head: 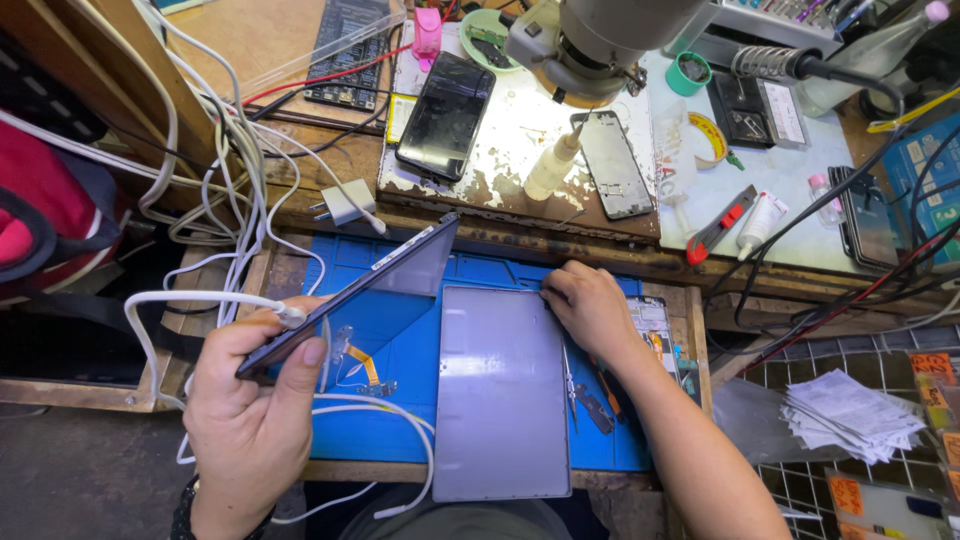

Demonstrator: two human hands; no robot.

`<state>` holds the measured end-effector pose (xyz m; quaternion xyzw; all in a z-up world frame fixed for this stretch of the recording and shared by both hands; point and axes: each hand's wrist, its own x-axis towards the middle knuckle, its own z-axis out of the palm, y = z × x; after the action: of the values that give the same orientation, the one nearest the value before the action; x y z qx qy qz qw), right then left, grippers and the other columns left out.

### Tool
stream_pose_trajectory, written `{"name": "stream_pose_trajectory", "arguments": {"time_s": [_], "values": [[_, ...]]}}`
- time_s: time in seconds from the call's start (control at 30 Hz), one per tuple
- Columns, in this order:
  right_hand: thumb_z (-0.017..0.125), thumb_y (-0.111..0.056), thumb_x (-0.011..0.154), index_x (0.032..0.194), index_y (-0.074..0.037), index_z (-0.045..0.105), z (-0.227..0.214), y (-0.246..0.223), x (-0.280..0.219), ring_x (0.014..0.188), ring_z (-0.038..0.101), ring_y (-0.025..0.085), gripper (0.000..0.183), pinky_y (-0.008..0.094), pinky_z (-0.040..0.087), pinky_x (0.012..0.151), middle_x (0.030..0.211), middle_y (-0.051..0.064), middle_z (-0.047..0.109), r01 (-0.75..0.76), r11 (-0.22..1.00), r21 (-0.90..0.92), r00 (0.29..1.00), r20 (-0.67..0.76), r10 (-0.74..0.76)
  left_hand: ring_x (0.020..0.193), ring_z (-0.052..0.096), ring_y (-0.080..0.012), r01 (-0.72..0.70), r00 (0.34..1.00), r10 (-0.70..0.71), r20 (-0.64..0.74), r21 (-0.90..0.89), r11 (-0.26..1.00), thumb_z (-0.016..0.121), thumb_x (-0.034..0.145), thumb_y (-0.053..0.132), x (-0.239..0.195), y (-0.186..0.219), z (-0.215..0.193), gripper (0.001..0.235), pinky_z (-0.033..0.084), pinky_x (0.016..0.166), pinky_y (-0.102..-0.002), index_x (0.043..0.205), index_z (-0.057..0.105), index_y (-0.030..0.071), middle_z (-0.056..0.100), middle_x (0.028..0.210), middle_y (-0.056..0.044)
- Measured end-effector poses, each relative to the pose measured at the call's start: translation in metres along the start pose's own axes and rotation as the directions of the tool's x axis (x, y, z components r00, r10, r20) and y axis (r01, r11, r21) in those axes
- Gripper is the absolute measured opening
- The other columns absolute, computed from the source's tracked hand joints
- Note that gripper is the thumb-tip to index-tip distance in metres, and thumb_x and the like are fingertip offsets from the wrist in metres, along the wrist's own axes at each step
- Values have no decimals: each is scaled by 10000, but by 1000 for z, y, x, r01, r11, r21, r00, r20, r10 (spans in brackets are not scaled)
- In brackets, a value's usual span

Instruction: The person works on a disassembled tablet, using a screwdriver to remove screws from the back cover. They then use a soldering iron to work on the internal circuit board and connect a white charging cable to the device. The person handles the tablet's back cover and internal components throughout the process.

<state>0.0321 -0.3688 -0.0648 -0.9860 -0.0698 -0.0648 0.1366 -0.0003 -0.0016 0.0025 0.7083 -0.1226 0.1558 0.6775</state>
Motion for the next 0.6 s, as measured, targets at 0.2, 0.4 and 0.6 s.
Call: {"name": "stream_pose_trajectory", "arguments": {"time_s": [0.2, 0.4, 0.6], "values": [[702, -231, 884, 915, -98, 723, 5, 6, -2, 833, 622, 325, 139, 435, 474, 755, 847, 93, 627, -45, 999, 10, 999, 3, 45, 1023, 641, -92, -15, 1000, 15, -11, 9, 1000, 670, 1014, 39, 0, -5, 0, 244, 527, 929, -226, 1209, 538, -21, 707, 1241, -133], [696, -224, 885, 941, -96, 721, -2, -1, -5, 866, 628, 314, 142, 429, 474, 773, 876, 96, 626, -14, 1000, 0, 1000, -19, 14, 1048, 633, -85, 5, 1000, -7, -20, -84, 996, 672, 1000, 38, 1, -13, 2, 266, 516, 942, -219, 1225, 542, -18, 694, 1241, -119], [720, -191, 848, 974, -62, 699, -17, -21, -11, 959, 636, 309, 182, 421, 473, 833, 940, 100, 646, 65, 997, 50, 988, -146, -57, 1031, 606, -85, 20, 999, -14, 30, -186, 982, 640, 1021, 83, -2, -20, 0, 245, 496, 943, -219, 1222, 541, -17, 683, 1264, -114]]}}
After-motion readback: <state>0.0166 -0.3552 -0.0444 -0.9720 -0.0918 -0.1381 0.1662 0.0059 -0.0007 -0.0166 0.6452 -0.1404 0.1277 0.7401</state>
